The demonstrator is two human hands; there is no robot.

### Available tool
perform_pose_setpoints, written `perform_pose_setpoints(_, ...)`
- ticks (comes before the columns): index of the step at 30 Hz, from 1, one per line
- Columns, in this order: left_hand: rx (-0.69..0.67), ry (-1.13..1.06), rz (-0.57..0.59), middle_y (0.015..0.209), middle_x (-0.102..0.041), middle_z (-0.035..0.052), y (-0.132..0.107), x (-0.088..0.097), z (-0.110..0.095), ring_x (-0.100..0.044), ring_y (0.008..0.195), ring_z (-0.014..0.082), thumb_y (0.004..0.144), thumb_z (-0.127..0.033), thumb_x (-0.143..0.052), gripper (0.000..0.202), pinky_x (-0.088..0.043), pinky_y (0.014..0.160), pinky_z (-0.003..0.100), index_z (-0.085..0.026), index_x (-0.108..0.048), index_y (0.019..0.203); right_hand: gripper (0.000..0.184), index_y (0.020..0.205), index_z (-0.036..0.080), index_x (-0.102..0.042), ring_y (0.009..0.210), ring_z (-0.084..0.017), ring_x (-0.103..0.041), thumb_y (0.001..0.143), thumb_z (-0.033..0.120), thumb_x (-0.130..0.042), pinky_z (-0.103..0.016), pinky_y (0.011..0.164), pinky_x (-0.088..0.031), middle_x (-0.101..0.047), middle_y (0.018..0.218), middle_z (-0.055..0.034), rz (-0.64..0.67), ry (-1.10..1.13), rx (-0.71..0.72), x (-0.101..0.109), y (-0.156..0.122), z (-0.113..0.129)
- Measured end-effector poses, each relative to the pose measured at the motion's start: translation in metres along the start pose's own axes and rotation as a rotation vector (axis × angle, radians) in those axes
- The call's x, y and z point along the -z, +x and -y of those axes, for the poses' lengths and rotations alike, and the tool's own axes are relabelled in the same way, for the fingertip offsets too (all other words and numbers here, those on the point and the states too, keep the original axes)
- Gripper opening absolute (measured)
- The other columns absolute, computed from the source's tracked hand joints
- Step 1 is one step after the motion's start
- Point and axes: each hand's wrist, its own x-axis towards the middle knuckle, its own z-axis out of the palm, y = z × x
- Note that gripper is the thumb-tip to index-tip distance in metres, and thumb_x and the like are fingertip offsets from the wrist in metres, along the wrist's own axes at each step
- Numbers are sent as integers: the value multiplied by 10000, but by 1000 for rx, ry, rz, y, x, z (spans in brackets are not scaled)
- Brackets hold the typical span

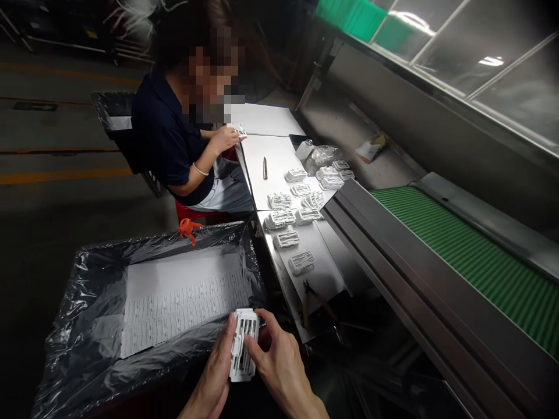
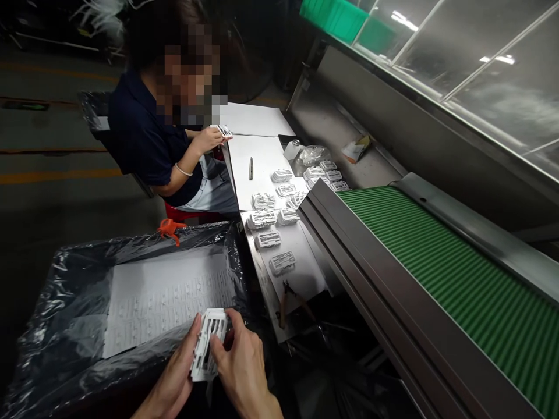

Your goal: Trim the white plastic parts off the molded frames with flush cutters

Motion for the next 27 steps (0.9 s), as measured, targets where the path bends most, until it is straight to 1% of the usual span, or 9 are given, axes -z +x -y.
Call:
perform_pose_setpoints(6, 15, 16, 124, 1095, -714, 97, -3, -5, 3, -621, 1076, 260, 841, -504, -577, 458, -505, 909, 334, -169, -630, 1150, 254, 1071, 252, -569, 521, -158, -557, 836, 345, -547, -247, 513, -374, -610, 609, 36, 11, 37, -13, 10, -10, -1)
perform_pose_setpoints(10, 36, 10, 135, 977, -740, 79, -5, -10, 3, -672, 940, 243, 828, -478, -613, 391, -545, 794, 311, -160, -663, 1049, 159, 875, 216, -594, 487, -128, -507, 789, 345, -629, -218, 461, -361, -569, 558, 41, 38, 324, -47, 20, -9, -7)
perform_pose_setpoints(12, 35, -4, 137, 928, -743, 85, -4, -10, 3, -687, 868, 237, 827, -483, -610, 379, -558, 739, 309, -147, -675, 989, 212, 767, 195, -555, 465, -122, -511, 766, 381, -658, -210, 429, -374, -564, 556, 33, 63, 472, -74, 26, -7, -10)
perform_pose_setpoints(15, 25, -30, 131, 874, -740, 98, -1, -9, 3, -694, 774, 227, 830, -482, -606, 381, -568, 655, 305, -133, -676, 965, 285, 820, 181, -538, 460, -120, -537, 784, 440, -651, -223, 449, -430, -586, 591, 26, 39, 589, -82, 36, -5, -14)
perform_pose_setpoints(18, 12, -51, 46, 826, -741, 85, 3, -7, 1, -686, 664, 200, 793, -398, -687, 314, -577, 611, 304, -129, -673, 955, 318, 974, 190, -521, 643, -140, -624, 848, 473, -590, -250, 634, -510, -652, 770, -4, -135, 668, -73, 39, -5, -21)
perform_pose_setpoints(21, 6, -108, 14, 1025, -729, 107, 5, -13, -1, -690, 886, 228, 825, -360, -659, 308, -582, 759, 330, -146, -655, 1046, 327, 1050, 206, -506, 882, -182, -648, 881, 482, -552, -287, 821, -506, -676, 984, -47, -276, 681, -68, 20, -6, -30)
perform_pose_setpoints(23, 7, -154, 48, 1151, -688, 111, 5, -20, -2, -631, 1065, 238, 888, -375, -563, 331, -555, 854, 342, -164, -623, 1136, 325, 1099, 216, -512, 969, -203, -633, 897, 470, -526, -307, 871, -495, -668, 1070, -61, -291, 671, -40, -4, -8, -35)
perform_pose_setpoints(25, 6, -175, 74, 1143, -688, 116, 6, -27, 0, -631, 1059, 236, 913, -385, -506, 349, -553, 853, 340, -159, -620, 1153, 299, 1133, 225, -526, 1006, -208, -622, 918, 429, -484, -314, 891, -488, -658, 1117, -58, -253, 656, 13, -26, -10, -35)
perform_pose_setpoints(27, -8, -161, 61, 1061, -712, 113, 8, -30, 2, -665, 950, 224, 900, -392, -527, 350, -562, 800, 314, -145, -641, 1119, 287, 1153, 227, -552, 1018, -215, -618, 905, 344, -468, -326, 901, -486, -653, 1135, -53, -160, 641, 83, -38, -11, -34)
